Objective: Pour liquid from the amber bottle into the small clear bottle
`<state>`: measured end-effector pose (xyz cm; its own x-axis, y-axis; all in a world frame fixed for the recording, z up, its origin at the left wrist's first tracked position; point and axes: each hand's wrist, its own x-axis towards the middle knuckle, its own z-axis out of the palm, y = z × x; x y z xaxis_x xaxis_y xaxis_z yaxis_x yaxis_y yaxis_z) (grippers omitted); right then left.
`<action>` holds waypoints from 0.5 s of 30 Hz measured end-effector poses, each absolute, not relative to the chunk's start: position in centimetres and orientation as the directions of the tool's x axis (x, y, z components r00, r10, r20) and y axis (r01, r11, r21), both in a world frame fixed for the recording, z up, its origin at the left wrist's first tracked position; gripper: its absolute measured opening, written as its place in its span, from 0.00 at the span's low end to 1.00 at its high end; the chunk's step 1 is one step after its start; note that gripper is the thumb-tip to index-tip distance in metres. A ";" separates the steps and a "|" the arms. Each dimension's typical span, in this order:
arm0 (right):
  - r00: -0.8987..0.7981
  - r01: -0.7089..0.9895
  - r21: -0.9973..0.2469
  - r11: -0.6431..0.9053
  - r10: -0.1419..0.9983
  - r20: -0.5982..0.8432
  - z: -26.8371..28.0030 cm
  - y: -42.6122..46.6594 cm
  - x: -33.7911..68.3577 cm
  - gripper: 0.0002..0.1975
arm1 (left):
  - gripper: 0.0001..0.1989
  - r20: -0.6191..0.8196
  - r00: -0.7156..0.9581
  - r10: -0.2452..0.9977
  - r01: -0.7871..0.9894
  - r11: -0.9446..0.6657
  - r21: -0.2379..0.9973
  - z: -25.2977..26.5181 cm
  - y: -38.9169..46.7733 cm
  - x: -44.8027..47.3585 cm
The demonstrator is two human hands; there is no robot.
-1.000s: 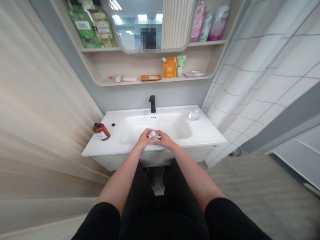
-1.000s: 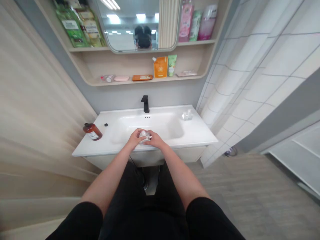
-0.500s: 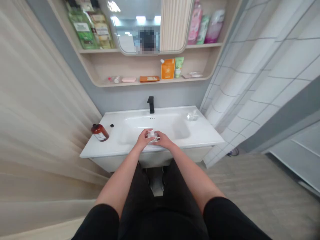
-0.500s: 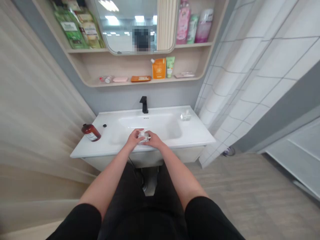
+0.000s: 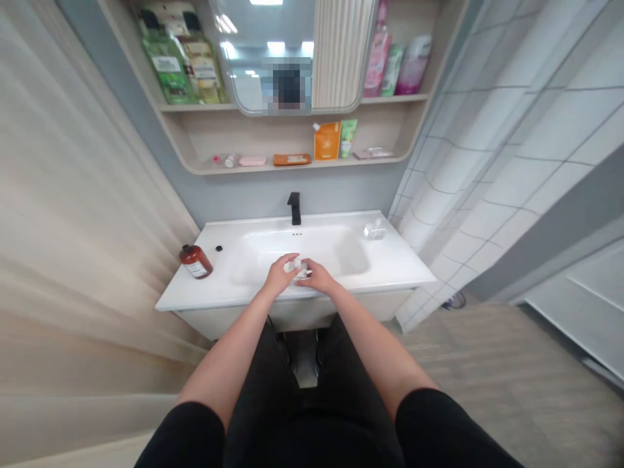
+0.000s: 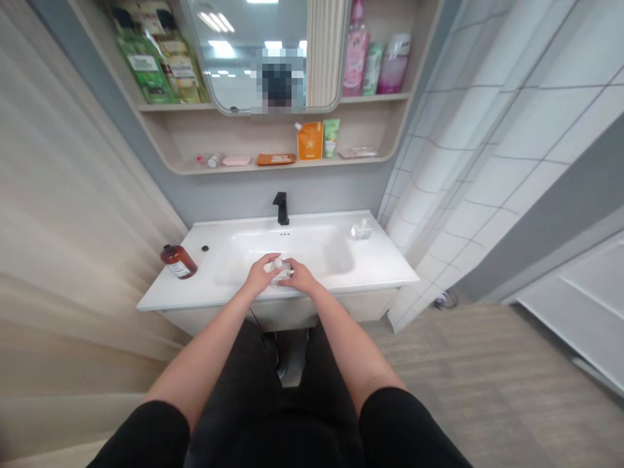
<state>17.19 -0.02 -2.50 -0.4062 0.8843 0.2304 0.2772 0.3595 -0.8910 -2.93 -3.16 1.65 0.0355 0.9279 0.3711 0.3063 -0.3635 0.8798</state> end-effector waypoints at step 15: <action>-0.405 0.277 -0.896 0.346 0.888 0.218 -1.9 -0.5 17.3 0.36 | 0.19 0.414 0.181 0.892 0.561 -0.439 0.702 7.8 -3.1 -3.7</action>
<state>17.31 -0.51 -1.86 -0.4048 0.8882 0.2176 0.2770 0.3458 -0.8965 -3.72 -3.14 7.78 0.1812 0.8923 0.4136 0.5611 -0.4391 0.7017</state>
